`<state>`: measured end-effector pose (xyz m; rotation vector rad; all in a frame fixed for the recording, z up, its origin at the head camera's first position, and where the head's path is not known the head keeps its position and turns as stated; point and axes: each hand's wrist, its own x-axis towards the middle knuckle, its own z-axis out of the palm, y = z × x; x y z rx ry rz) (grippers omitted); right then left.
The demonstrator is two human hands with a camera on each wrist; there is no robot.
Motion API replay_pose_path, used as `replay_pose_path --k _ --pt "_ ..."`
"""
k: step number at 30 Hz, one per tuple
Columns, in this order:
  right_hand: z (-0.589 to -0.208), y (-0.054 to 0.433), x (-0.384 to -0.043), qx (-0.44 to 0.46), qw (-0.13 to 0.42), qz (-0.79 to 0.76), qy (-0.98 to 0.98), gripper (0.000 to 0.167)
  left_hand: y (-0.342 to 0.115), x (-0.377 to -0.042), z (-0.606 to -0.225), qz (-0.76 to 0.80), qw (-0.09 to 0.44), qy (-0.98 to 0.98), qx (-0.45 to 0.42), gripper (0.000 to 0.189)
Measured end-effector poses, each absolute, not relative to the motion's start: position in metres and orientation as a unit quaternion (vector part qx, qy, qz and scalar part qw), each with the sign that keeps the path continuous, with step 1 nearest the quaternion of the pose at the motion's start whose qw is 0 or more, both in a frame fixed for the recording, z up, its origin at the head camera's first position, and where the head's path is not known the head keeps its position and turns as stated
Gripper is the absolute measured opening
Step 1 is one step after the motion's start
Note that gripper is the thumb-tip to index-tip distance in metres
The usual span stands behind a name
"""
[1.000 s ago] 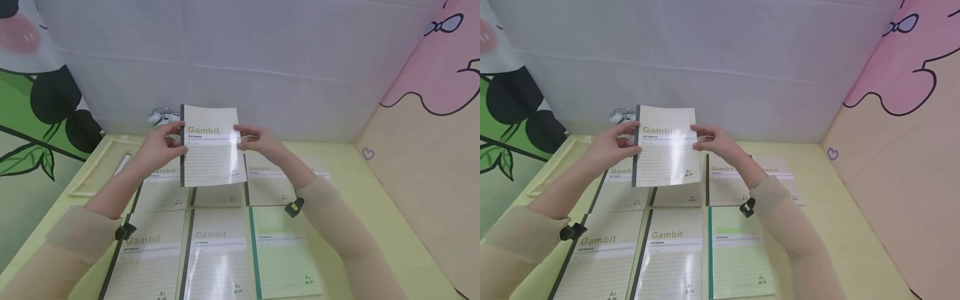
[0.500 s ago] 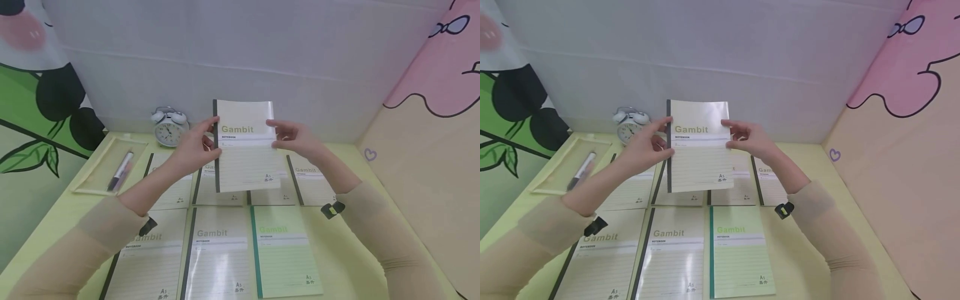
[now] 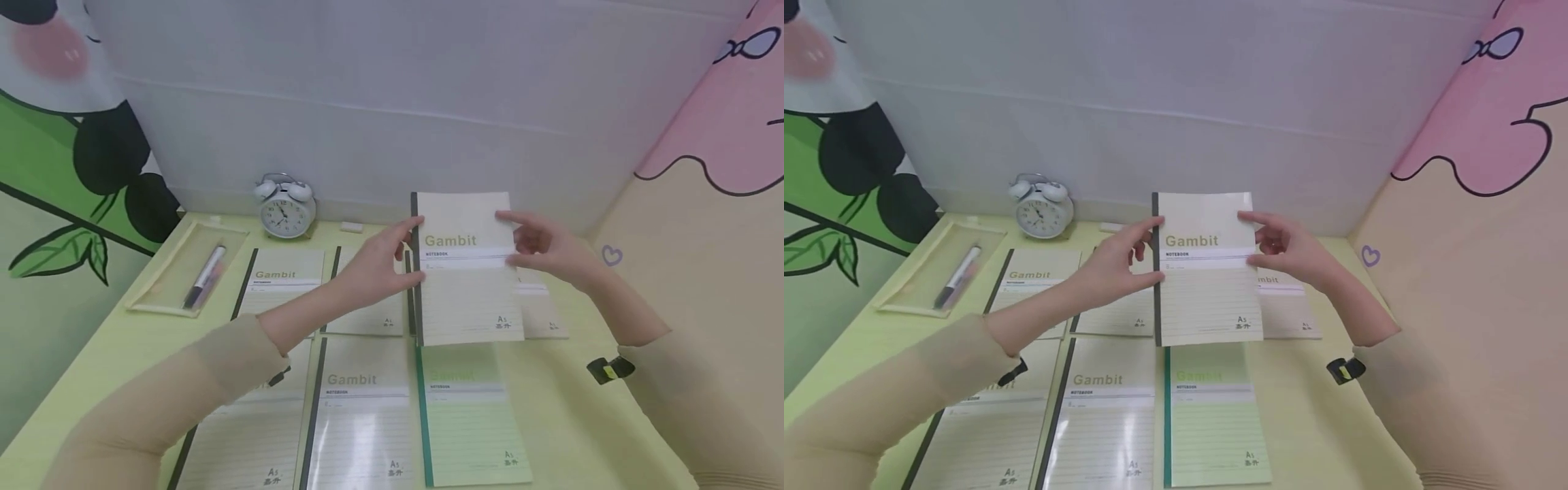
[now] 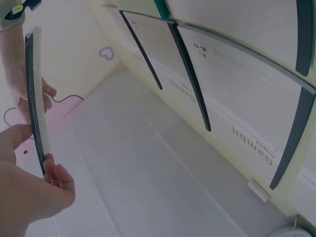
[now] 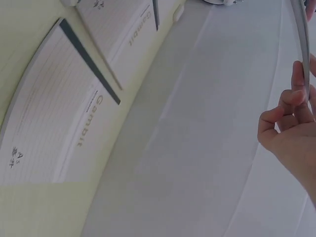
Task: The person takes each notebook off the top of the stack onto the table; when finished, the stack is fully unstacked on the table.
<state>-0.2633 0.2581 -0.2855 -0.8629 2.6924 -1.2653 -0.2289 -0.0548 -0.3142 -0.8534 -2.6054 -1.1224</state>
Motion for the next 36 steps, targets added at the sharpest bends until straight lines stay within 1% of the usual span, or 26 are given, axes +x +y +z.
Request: replay_pose_path --k 5,9,14,20,23,25,29,32,34,36 --pt "-0.293 0.286 -0.255 -0.292 0.044 -0.422 0.857 0.070 -0.034 -0.221 -0.325 -0.391 0.064 -0.867 -0.301 0.083" --pt "-0.302 0.307 -0.248 -0.320 0.067 -0.421 0.846 0.073 -0.018 -0.213 -0.338 -0.416 0.024 -0.860 -0.295 0.082" --pt "-0.316 0.327 -0.240 -0.331 0.102 -0.408 0.845 0.075 -0.003 -0.204 -0.355 -0.436 -0.031 -0.852 -0.289 0.078" --pt "-0.332 0.348 -0.234 -0.310 0.164 -0.399 0.847 0.075 0.010 -0.206 -0.380 -0.452 -0.096 -0.841 -0.282 0.076" --pt "-0.343 0.359 -0.231 -0.298 0.200 -0.410 0.838 0.074 0.016 -0.209 -0.393 -0.443 -0.121 -0.834 -0.306 0.078" --pt "-0.352 0.367 -0.230 -0.296 0.228 -0.429 0.822 0.074 0.021 -0.211 -0.401 -0.428 -0.127 -0.830 -0.334 0.078" --pt "-0.366 0.384 -0.230 -0.295 0.278 -0.461 0.789 0.072 0.031 -0.215 -0.411 -0.383 -0.118 -0.831 -0.385 0.077" --pt "-0.375 0.396 -0.230 -0.298 0.296 -0.472 0.775 0.070 0.038 -0.217 -0.415 -0.346 -0.121 -0.840 -0.400 0.077" --pt "-0.379 0.403 -0.230 -0.300 0.303 -0.478 0.768 0.070 0.042 -0.218 -0.417 -0.325 -0.134 -0.845 -0.404 0.078" --pt "-0.384 0.408 -0.228 -0.303 0.302 -0.477 0.768 0.070 0.046 -0.218 -0.419 -0.297 -0.140 -0.849 -0.414 0.078"
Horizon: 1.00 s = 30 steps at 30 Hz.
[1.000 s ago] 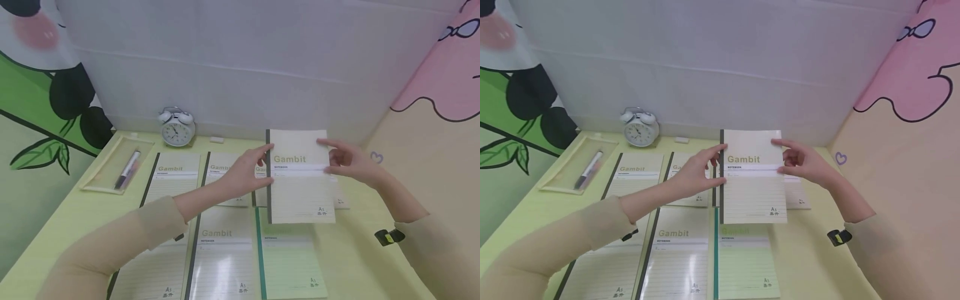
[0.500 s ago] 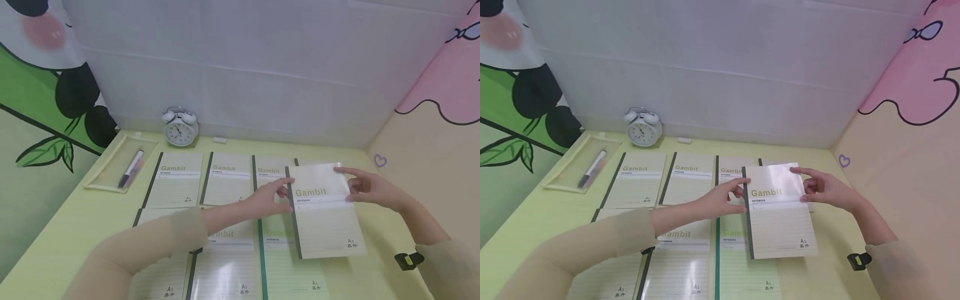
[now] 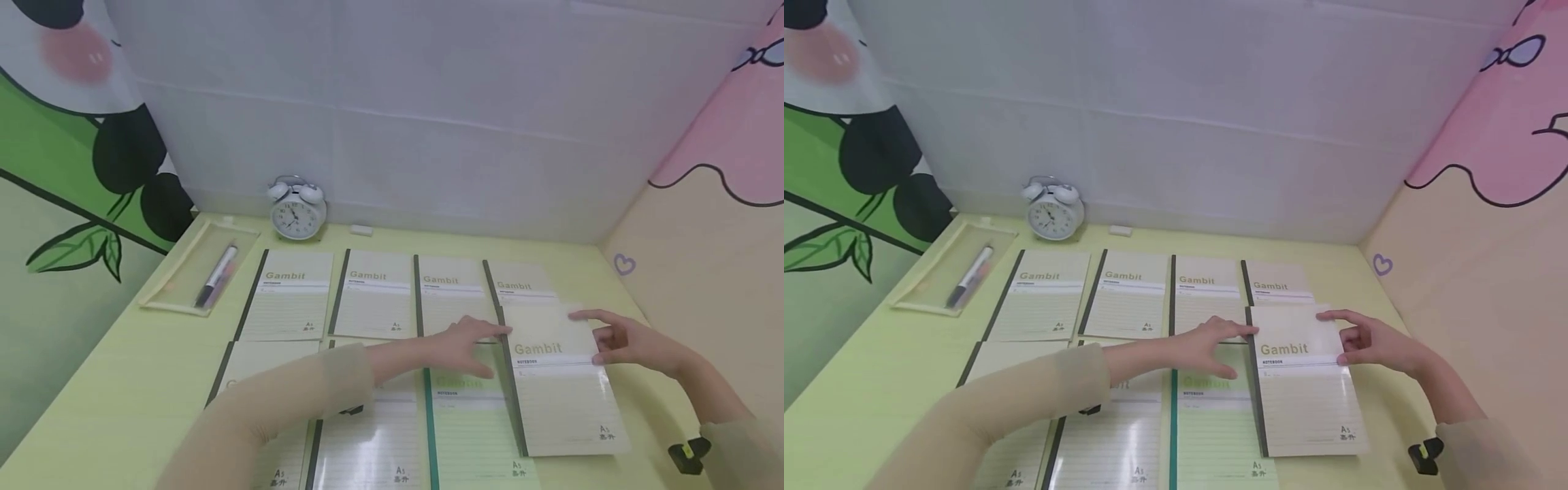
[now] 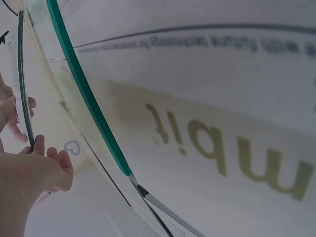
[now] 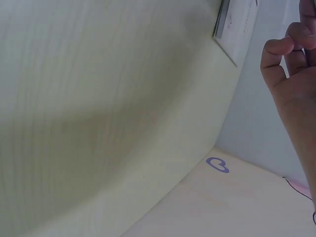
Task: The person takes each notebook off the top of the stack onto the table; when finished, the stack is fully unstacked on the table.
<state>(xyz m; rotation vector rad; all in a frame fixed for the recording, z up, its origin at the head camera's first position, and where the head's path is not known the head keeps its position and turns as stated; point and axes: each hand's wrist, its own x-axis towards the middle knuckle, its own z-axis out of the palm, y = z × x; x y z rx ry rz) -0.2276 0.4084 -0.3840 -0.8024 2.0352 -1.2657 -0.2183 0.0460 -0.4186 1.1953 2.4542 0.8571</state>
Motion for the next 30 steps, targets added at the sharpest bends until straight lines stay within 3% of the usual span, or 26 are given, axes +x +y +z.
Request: replay_pose_path --k 11,18,30 --pt "-0.418 0.424 -0.217 -0.297 0.303 -0.478 0.769 0.072 0.058 -0.230 -0.434 0.184 0.150 0.862 0.448 0.086" --pt "-0.432 0.433 -0.215 -0.270 0.347 -0.489 0.753 0.072 0.064 -0.230 -0.435 0.127 0.165 0.860 0.466 0.094" --pt "-0.432 0.437 -0.216 -0.298 0.390 -0.506 0.709 0.068 0.061 -0.236 -0.432 0.105 0.157 0.855 0.483 0.094"
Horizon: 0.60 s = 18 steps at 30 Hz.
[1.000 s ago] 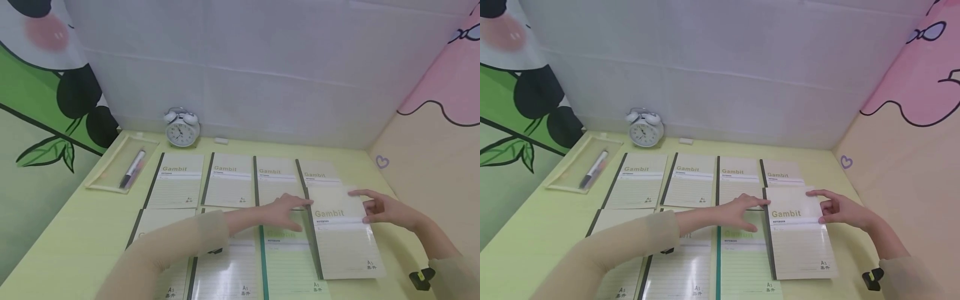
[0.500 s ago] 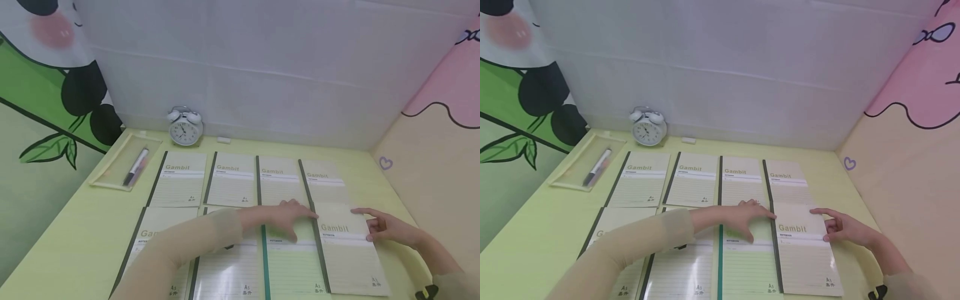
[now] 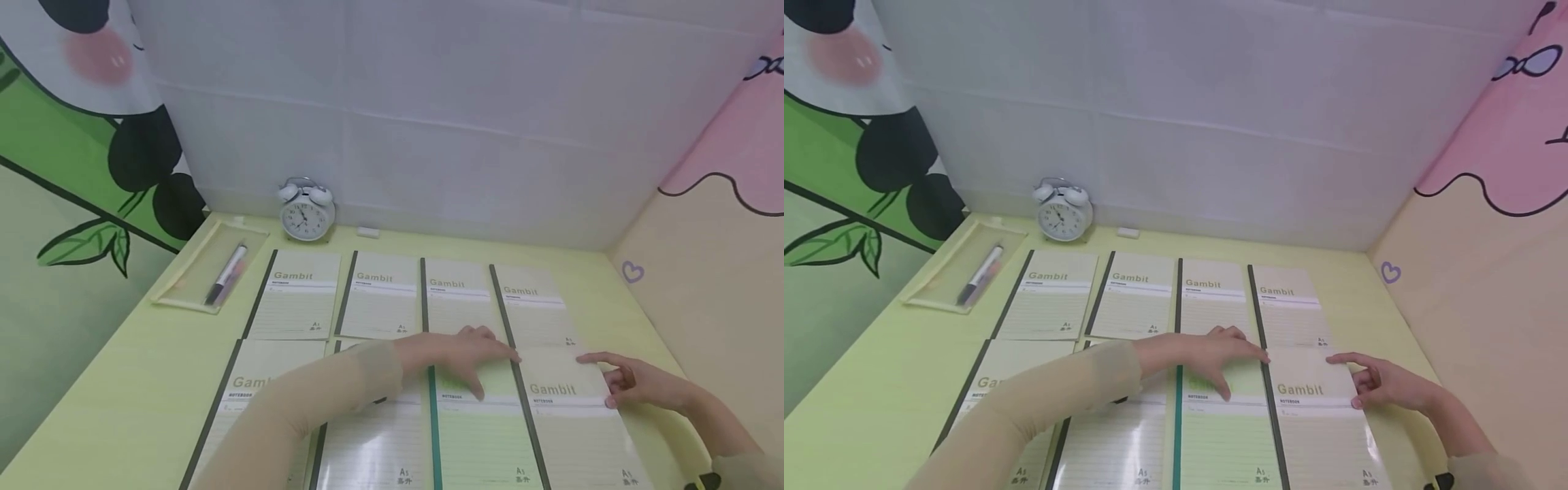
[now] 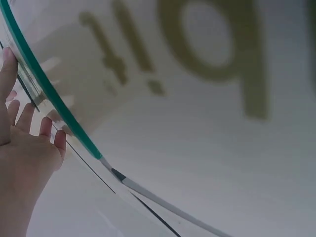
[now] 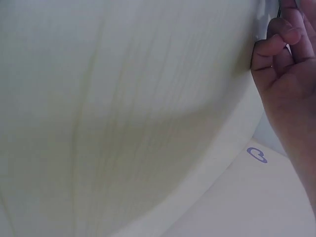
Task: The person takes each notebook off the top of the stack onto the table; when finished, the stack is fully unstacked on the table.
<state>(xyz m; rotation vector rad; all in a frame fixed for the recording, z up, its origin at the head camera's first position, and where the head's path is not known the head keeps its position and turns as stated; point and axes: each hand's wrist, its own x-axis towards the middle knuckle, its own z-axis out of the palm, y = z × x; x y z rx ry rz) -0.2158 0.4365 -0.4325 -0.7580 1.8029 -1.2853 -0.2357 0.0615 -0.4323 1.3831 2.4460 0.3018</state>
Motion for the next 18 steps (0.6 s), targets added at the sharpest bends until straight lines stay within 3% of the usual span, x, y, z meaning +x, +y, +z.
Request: replay_pose_path --k 4,13,18 --pt "-0.4327 0.4369 -0.2131 -0.312 0.375 -0.481 0.728 0.066 0.0637 -0.2368 -0.4308 0.081 0.162 0.852 0.491 0.094" --pt "-0.4315 0.4311 -0.2094 -0.357 0.269 -0.388 0.806 0.066 0.0657 -0.2359 -0.4257 0.056 0.167 0.848 0.499 0.093" --pt "-0.4295 0.4299 -0.2101 -0.360 0.258 -0.369 0.817 0.066 0.0650 -0.2368 -0.4267 0.057 0.164 0.848 0.501 0.096"
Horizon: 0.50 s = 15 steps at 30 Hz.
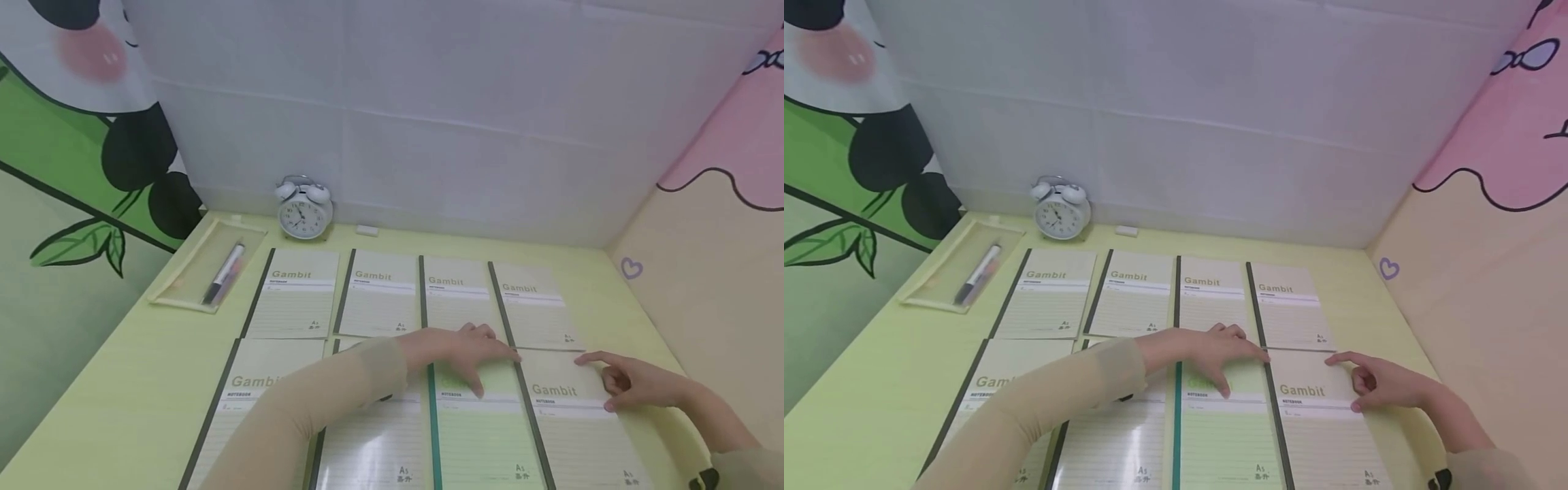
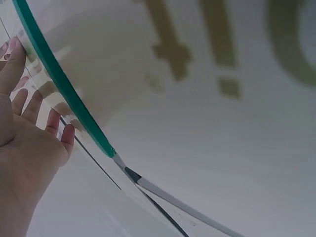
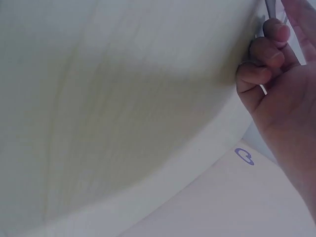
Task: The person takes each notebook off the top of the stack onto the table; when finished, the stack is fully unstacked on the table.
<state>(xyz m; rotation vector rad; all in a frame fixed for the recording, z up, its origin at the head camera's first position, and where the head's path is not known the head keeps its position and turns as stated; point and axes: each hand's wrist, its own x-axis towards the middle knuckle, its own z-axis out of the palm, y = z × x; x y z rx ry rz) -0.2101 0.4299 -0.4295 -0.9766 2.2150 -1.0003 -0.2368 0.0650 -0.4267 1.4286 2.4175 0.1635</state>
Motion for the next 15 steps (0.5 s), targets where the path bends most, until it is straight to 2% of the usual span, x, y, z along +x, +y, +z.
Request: replay_pose_path --k 3,10,15 --pt "-0.422 0.429 -0.212 -0.349 0.240 -0.345 0.838 0.064 0.063 -0.238 -0.427 0.071 0.167 0.847 0.500 0.099" --pt "-0.389 0.419 -0.222 -0.354 0.130 -0.293 0.878 0.048 0.045 -0.242 -0.414 0.113 0.157 0.843 0.502 0.091" --pt "-0.369 0.405 -0.228 -0.341 0.088 -0.254 0.901 0.046 0.019 -0.241 -0.396 0.140 0.140 0.848 0.492 0.084"
